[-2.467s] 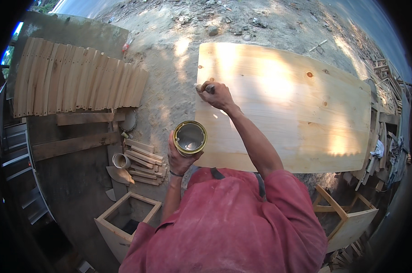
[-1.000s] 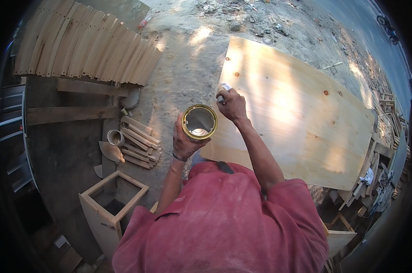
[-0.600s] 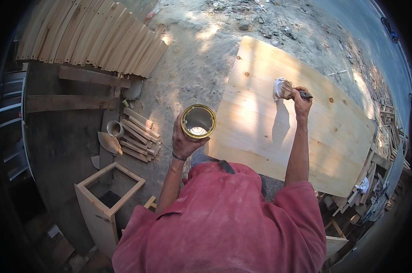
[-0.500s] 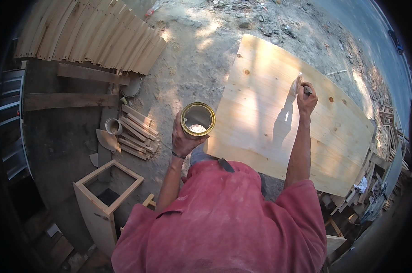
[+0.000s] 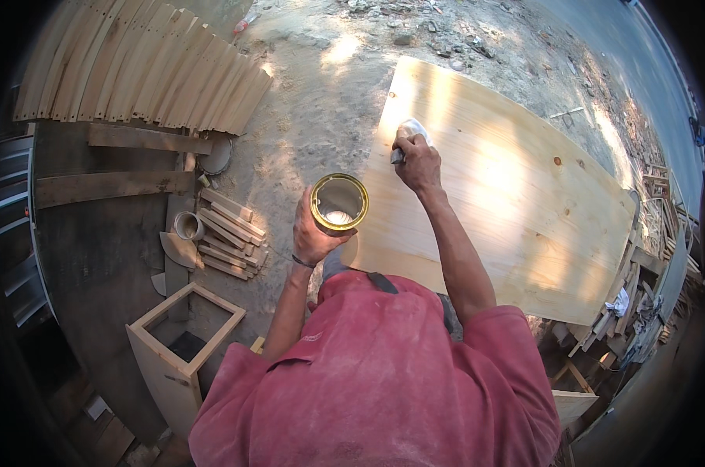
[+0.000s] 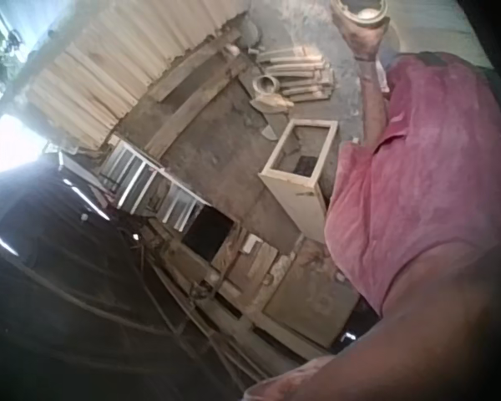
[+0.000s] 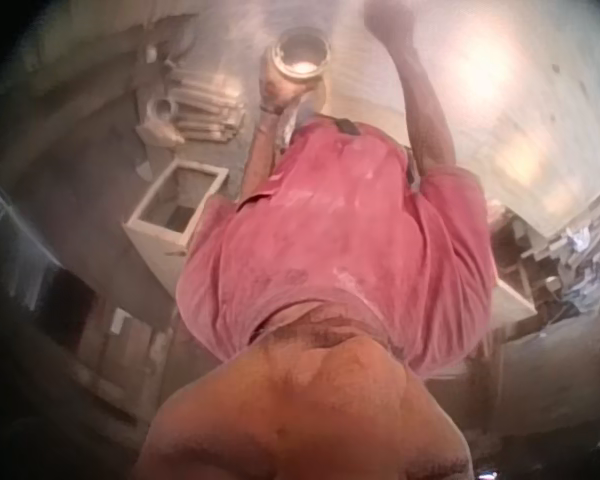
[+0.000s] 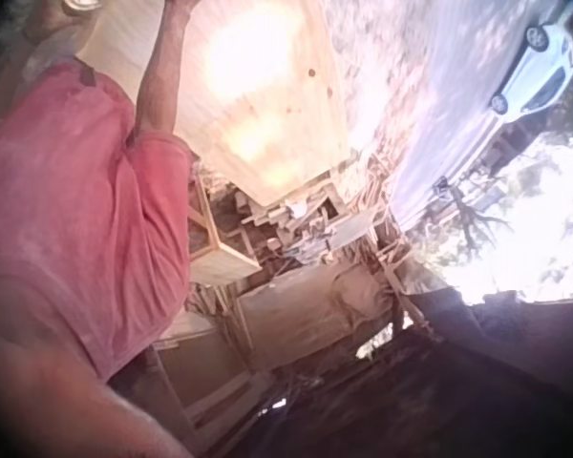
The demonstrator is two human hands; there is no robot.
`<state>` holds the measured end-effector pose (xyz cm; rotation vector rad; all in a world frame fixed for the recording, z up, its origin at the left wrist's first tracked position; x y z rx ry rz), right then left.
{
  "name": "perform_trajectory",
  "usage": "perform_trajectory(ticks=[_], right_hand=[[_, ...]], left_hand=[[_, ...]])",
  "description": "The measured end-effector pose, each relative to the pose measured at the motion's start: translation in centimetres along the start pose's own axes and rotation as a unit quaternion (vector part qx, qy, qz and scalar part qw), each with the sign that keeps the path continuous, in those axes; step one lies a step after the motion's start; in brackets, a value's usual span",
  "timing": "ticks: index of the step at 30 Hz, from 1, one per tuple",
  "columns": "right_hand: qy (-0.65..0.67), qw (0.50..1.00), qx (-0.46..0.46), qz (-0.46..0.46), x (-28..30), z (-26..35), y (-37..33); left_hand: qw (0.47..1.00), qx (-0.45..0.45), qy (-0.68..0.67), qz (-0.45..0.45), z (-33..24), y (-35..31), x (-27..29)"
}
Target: The person applies a liquid coating to a wooden board using a brush while holding a can. They repeatedly dip the brush into the can and spread the liquid across the flat surface of the board until several areas are covered.
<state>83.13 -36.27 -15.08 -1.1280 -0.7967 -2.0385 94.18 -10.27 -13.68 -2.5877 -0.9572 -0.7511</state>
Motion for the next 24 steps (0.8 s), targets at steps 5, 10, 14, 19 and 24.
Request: perform_trajectory(ticks=[5, 10, 14, 19, 24], right_hand=[[0.244, 0.966, -0.079, -0.029, 1.6, -3.4, -0.8], [0.169, 0.976, -0.109, -0.088, 6.3, -9.2, 0.0], [0.092, 0.991, -0.058, -0.082, 6.1, -8.7, 2.7], [-0.014, 1.0, 0.001, 0.028, 2.1, -4.7, 2.2], [-0.008, 0.993, 0.061, 0.097, -0.2, -0.5, -0.4]], left_hand=[[0.999, -0.027, -0.02, 0.007, -1.4, 1.1, -0.4], [0.999, -0.023, -0.022, -0.002, -1.6, 0.7, 0.1], [0.999, 0.006, -0.035, 0.007, 0.4, 0.5, -0.3], [1.0, -0.008, 0.01, -0.013, -0.4, 0.5, -0.3], [1.0, 0.0, -0.005, 0.003, -0.8, 1.3, -1.4]])
Point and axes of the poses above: each hand's wrist, its own y-axis towards the middle knuckle, its own x-axis out of the back of the hand, z = x × y, the point moved 9 cm from there along y, towards the middle knuckle, and after that the axes turned 10 degrees about x, right-handed, at the moved point
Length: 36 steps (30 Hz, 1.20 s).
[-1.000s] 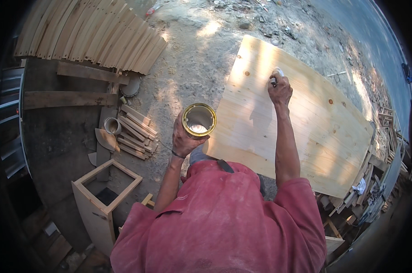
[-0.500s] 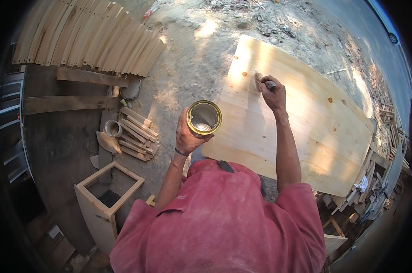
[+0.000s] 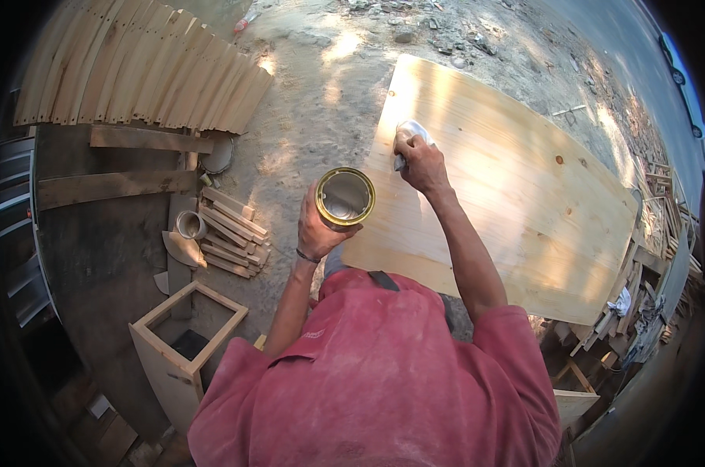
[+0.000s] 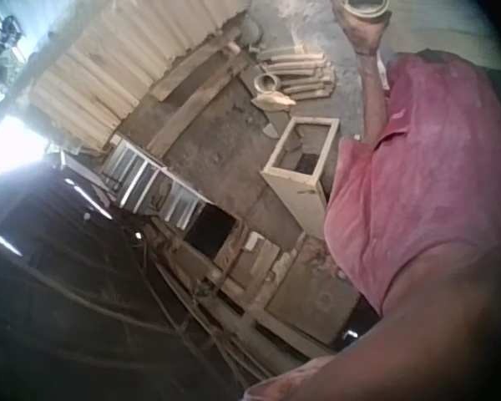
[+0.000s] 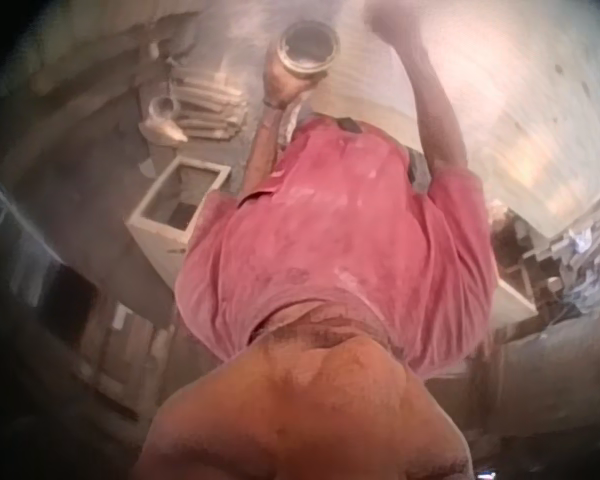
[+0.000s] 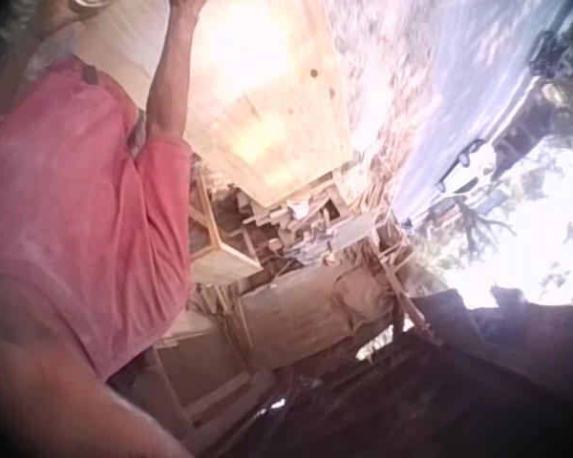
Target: The person applies a liquid coating to a wooden board using a brush while holding a can. They repeatedly dip the brush into the can and spread the liquid across the flat surface of the board until several areas are covered.
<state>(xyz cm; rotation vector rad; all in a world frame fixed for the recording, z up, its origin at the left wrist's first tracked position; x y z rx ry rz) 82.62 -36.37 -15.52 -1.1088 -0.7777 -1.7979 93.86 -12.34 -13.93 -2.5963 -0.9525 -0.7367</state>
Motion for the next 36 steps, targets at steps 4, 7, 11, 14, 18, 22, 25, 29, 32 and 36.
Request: perform_trajectory(ticks=[4, 7, 11, 14, 18, 22, 25, 29, 32, 36], right_hand=[[0.023, 0.998, 0.028, 0.058, -1.8, 1.4, -2.2], [0.131, 0.991, -0.011, 0.022, 0.7, 0.9, -2.3], [0.202, 0.976, -0.054, -0.058, 3.9, -1.9, -1.8], [0.151, 0.983, -0.069, -0.081, 5.1, -3.2, -0.8], [0.12, 0.985, -0.067, -0.102, 4.2, -5.3, 0.3], [0.069, 0.996, -0.036, -0.046, 1.9, -3.6, 0.9], [0.038, 0.999, -0.008, 0.004, 0.3, -1.5, 0.3], [0.062, 0.997, 0.0, 0.054, -0.9, 0.5, -0.8], [0.077, 0.994, 0.017, 0.077, -1.1, 1.5, -1.5], [0.089, 0.992, 0.005, 0.088, -0.6, 1.4, -1.6]], left_hand=[[0.998, -0.06, -0.018, 0.031, -2.8, 1.0, -0.2], [0.998, -0.063, 0.01, -0.003, -3.7, 0.6, 0.6], [0.999, -0.041, -0.016, 0.009, -3.1, 0.6, 0.6], [0.998, -0.017, -0.059, 0.033, -2.1, 0.4, 0.4], [1.0, -0.007, -0.015, 0.018, -1.8, -0.2, 0.6], [1.0, 0.013, -0.024, 0.001, -0.4, -0.6, 0.2], [1.0, 0.003, -0.011, 0.01, -0.7, -0.5, -0.3], [1.0, 0.012, 0.0, 0.019, -1.4, -0.4, -1.1], [0.999, 0.0, 0.021, 0.025, -1.8, 0.1, -1.6], [0.999, -0.026, 0.032, 0.024, -2.5, 0.9, -1.9]])
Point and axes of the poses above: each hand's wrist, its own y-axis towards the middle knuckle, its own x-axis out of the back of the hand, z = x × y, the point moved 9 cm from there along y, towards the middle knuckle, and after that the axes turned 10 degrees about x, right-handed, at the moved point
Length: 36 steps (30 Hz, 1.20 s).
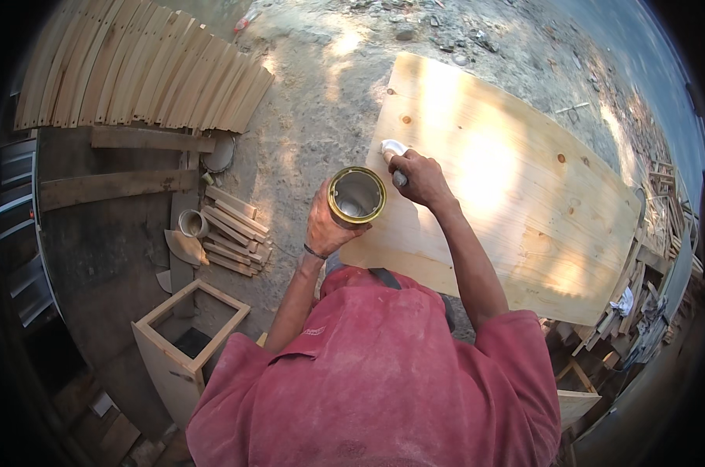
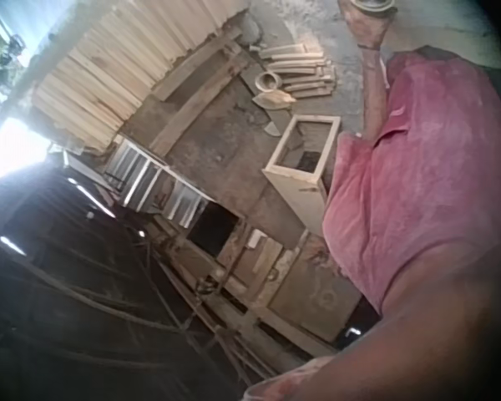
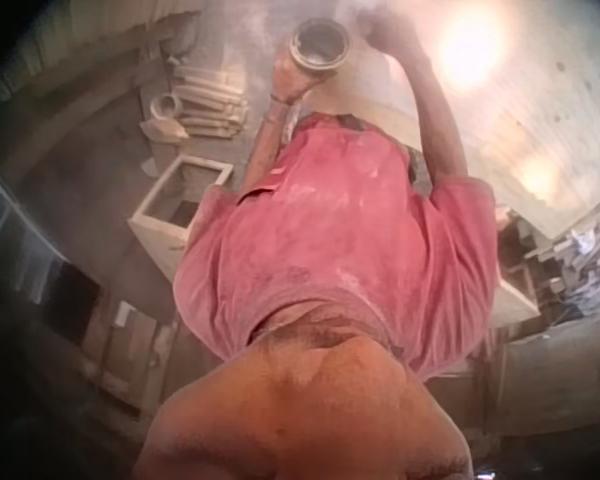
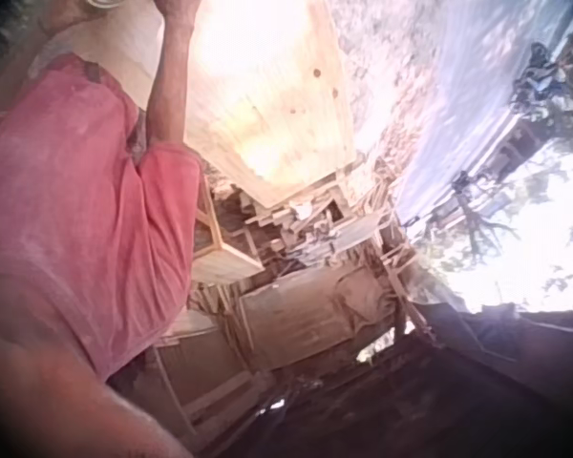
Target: The person applies a liquid coating to a wooden board using a brush while holding a can. They repeatedly dip the brush into the can and spread the liquid across the flat surface of the board until several areas are covered.
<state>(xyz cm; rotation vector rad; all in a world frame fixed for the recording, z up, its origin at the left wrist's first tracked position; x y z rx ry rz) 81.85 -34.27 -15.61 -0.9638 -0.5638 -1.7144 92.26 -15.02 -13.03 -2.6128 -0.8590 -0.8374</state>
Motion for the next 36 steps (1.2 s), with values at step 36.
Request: perform_trajectory(ticks=[36], right_hand=[[0.028, 0.995, -0.01, -0.095, 0.4, -0.5, -1.0]], left_hand=[[0.999, 0.002, 0.038, 0.028, 1.4, 0.3, -1.1]])
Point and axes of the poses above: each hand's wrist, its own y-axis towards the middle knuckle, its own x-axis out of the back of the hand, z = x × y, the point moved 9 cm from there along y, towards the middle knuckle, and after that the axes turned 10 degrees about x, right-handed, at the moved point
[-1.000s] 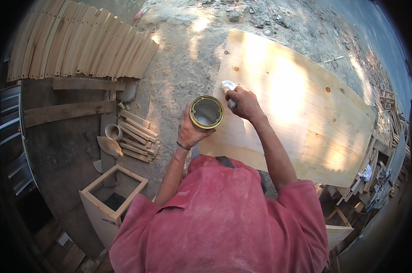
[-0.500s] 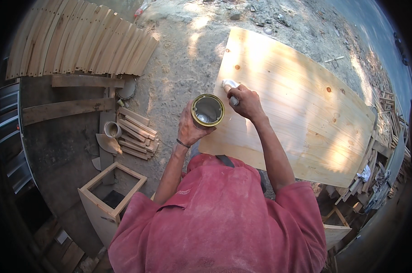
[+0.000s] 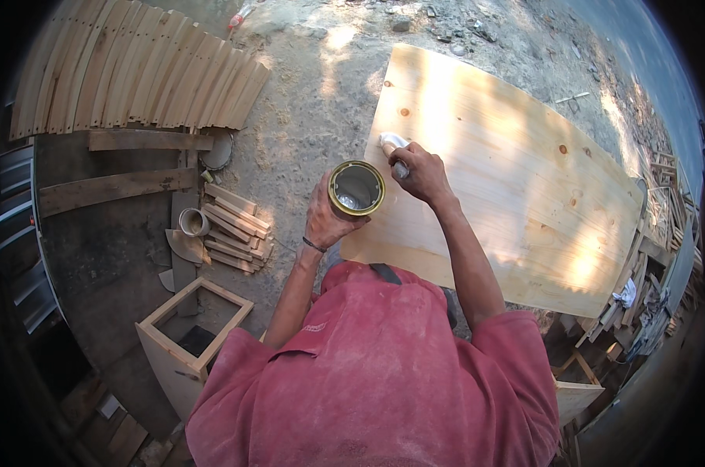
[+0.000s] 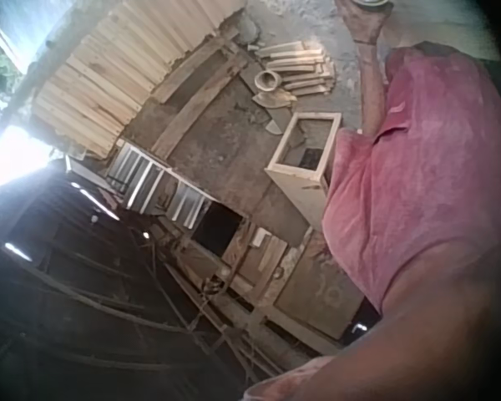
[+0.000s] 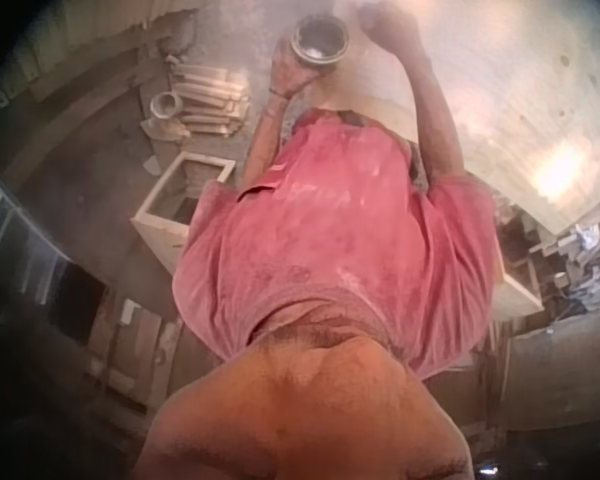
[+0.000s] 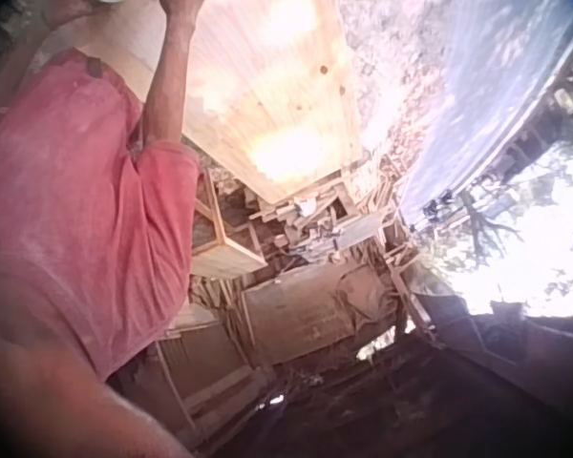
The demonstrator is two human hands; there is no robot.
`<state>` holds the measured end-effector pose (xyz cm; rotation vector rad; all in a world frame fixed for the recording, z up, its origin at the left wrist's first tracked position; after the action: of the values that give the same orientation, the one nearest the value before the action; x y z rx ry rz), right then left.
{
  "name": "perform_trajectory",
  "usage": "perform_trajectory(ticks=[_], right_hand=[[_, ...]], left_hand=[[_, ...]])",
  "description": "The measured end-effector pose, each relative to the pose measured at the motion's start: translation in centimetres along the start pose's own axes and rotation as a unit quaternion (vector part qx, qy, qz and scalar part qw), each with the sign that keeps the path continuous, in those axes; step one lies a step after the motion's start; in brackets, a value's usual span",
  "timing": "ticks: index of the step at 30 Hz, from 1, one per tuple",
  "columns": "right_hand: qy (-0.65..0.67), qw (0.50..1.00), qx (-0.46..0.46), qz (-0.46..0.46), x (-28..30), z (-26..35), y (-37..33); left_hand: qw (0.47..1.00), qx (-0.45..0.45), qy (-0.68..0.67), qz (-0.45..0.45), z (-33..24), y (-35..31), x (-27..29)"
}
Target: The person applies a liquid coating to a wooden board using a brush while holding a can. They repeatedly dip the brush into the can and spread the liquid across the flat surface of the board until several areas are covered.
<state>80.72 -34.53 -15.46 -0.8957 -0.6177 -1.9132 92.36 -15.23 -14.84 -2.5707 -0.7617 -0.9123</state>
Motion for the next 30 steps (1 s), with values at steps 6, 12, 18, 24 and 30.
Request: perform_trajectory(ticks=[6, 12, 18, 24, 30], right_hand=[[0.004, 1.0, -0.007, 0.009, -0.1, 0.0, -0.1], [-0.075, 0.992, 0.052, 0.092, -2.8, 2.9, -3.0], [0.14, 0.988, 0.001, 0.059, -0.1, 1.0, -3.3], [0.16, 0.984, -0.041, -0.067, 5.8, -3.3, 2.1], [-0.093, 0.996, 0.0, -0.018, 2.6, -4.6, 6.4]], left_hand=[[1.0, -0.013, -0.024, -0.007, -0.3, 0.3, 0.1], [0.999, -0.029, -0.033, -0.019, -0.5, 0.3, 0.7], [0.998, -0.003, -0.067, -0.011, 0.8, -0.8, 2.2], [0.995, 0.051, -0.074, -0.039, 3.6, -1.5, 2.8], [0.995, 0.018, -0.078, -0.054, 2.9, -0.8, 3.5]])
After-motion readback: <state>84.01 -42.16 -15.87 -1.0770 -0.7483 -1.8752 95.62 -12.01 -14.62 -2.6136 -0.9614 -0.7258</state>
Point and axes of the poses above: each hand's wrist, its own y-axis towards the middle knuckle, its own x-axis out of the back of the hand, z = x × y, the point moved 9 cm from there along y, towards the middle knuckle, and after that the axes turned 10 degrees about x, right-handed, at the moved point
